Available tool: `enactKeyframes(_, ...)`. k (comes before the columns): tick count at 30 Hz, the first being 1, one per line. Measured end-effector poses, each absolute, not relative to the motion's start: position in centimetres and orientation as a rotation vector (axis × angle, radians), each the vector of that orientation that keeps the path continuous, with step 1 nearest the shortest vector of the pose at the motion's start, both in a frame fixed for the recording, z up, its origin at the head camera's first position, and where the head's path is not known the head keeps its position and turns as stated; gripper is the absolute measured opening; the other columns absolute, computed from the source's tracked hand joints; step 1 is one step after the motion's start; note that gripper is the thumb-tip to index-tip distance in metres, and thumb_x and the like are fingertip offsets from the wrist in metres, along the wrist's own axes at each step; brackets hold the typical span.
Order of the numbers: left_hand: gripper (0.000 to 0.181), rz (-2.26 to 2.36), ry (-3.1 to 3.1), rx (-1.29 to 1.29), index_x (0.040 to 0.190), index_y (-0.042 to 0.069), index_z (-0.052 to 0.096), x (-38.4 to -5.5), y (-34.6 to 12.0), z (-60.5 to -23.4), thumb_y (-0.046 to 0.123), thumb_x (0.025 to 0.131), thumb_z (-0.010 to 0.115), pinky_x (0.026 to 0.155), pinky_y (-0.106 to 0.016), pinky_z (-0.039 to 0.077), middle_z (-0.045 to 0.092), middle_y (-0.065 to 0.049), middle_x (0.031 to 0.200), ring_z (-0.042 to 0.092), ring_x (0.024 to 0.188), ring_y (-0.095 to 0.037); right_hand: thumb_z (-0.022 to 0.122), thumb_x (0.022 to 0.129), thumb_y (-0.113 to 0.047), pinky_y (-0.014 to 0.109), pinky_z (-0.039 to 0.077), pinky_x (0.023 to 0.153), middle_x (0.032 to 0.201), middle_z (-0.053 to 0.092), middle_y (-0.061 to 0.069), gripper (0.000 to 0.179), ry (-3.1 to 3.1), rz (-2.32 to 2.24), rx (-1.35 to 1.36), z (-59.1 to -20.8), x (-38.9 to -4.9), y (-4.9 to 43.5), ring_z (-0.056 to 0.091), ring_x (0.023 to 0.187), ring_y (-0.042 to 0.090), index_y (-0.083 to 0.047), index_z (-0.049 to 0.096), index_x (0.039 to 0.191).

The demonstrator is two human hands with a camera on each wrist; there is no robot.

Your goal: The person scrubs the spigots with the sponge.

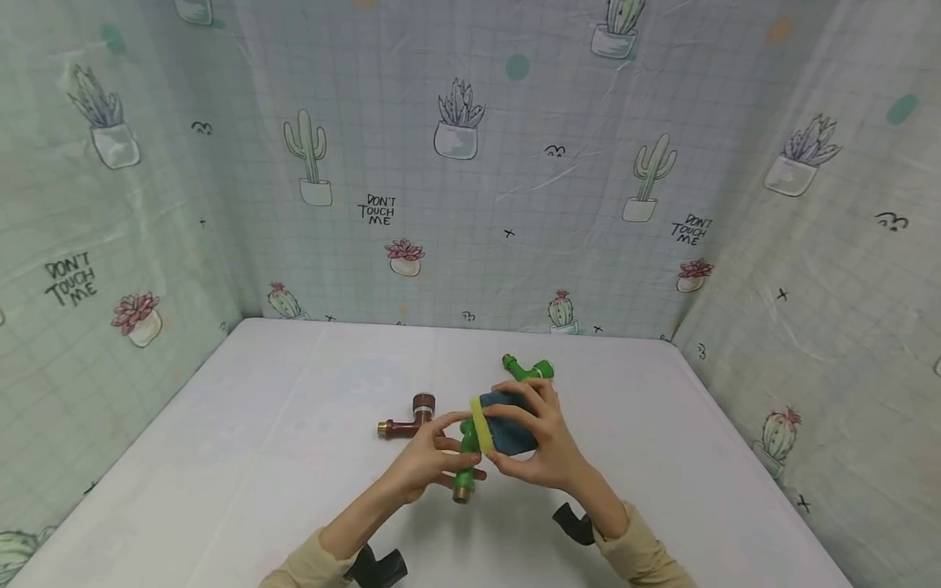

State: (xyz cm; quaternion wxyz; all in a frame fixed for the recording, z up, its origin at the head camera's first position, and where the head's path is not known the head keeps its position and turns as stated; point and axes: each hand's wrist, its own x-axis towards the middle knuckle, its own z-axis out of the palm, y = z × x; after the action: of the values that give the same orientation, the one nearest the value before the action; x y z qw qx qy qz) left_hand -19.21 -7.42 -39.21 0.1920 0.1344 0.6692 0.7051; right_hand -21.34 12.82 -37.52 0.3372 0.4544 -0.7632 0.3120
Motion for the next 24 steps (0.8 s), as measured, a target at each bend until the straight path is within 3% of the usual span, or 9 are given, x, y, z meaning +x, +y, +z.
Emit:
enactKeyframes(3,0.055,1.950,1.826,0.423,0.132,0.004,0.037,-19.3,-7.3,-39.3,0.007,0.082,0.061,0.062,-0.037,0.056,0.065,-0.014,0.087,0.067,0.076,-0.029,0.054,0.080,-0.050,0.044,0.039,0.075,0.115,0.053,0.007,0.037,-1.977,0.760,1.177,-37.3,-21.2,12.7,0.036,0.102,0.023,-0.023,0.062,0.105)
enactKeyframes(7,0.052,1.939,1.769,0.376,0.131,0.002,0.038,-19.1,-7.0,-39.4,0.002,0.083,0.057,0.064,-0.036,0.056,0.064,-0.010,0.085,0.068,0.076,-0.028,0.054,0.080,-0.047,0.043,0.039,0.073,0.111,0.056,0.006,0.033,-1.951,0.732,1.167,-37.8,-21.6,13.3,0.038,0.100,0.024,-0.023,0.065,0.100)
enactKeyframes(16,0.045,1.972,1.790,0.377,0.125,0.001,0.044,-19.0,-7.3,-38.9,-0.001,0.082,0.058,0.065,-0.040,0.056,0.066,-0.014,0.092,0.068,0.076,-0.029,0.059,0.078,-0.046,0.043,0.037,0.074,0.109,0.057,0.007,0.032,-2.023,0.860,1.035,-38.6,-22.9,15.4,0.037,0.097,0.021,-0.021,0.066,0.096)
enactKeyframes(24,0.052,1.957,1.808,0.360,0.131,0.000,0.038,-19.3,-7.0,-39.4,0.006,0.084,0.058,0.065,-0.038,0.056,0.065,-0.015,0.093,0.068,0.076,-0.027,0.060,0.079,-0.043,0.041,0.042,0.075,0.112,0.056,0.006,0.030,-2.021,0.888,1.200,-36.9,-21.7,13.1,0.039,0.099,0.020,-0.023,0.065,0.102)
